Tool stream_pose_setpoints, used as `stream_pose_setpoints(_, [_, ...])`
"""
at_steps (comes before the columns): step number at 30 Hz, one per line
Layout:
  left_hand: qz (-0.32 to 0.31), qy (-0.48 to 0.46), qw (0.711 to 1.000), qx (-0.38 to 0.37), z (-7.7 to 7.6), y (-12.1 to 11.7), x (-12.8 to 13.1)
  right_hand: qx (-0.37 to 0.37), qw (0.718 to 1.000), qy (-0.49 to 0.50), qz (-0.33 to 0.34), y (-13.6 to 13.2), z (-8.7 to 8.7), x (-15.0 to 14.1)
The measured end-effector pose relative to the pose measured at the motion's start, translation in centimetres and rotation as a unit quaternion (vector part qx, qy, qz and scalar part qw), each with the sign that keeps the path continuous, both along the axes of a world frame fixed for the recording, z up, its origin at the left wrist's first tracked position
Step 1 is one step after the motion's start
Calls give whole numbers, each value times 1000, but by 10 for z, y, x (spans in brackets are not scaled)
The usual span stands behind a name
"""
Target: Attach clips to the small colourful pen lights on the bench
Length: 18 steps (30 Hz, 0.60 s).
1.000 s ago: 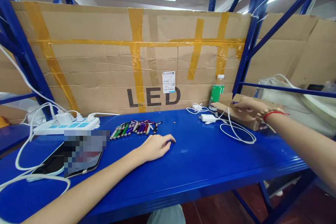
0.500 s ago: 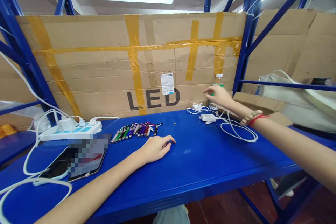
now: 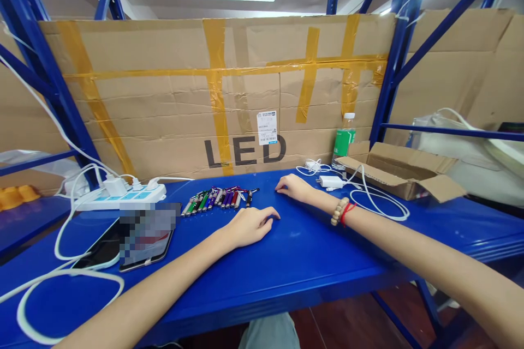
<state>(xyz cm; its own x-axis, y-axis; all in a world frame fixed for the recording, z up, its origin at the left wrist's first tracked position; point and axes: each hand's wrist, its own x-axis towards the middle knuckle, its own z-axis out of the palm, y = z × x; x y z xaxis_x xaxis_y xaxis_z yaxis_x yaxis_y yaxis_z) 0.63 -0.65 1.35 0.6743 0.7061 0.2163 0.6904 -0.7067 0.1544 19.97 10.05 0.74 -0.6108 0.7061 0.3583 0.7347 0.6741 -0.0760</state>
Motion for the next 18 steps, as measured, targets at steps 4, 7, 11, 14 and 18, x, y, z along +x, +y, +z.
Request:
stream_pose_setpoints(4, [-1,1,1000,1,-1,1,0,39,997,51,-37,-5,27,22])
stream_pose_setpoints(7, [-3,0,1000,-1,0,0,0,118,974,145,-125,-7,62,65])
stream_pose_setpoints(11, [-5,-6,1000,-10,-1,1,-1,178,899,205,-343,-13,89,144])
stream_pose_setpoints(14, [-6,-13,1000,-15,-2,2,-1,148,869,189,-433,-23,83,194])
stream_pose_setpoints(18, [3,-17,1000,-15,-4,4,0,121,847,148,-495,-30,70,227])
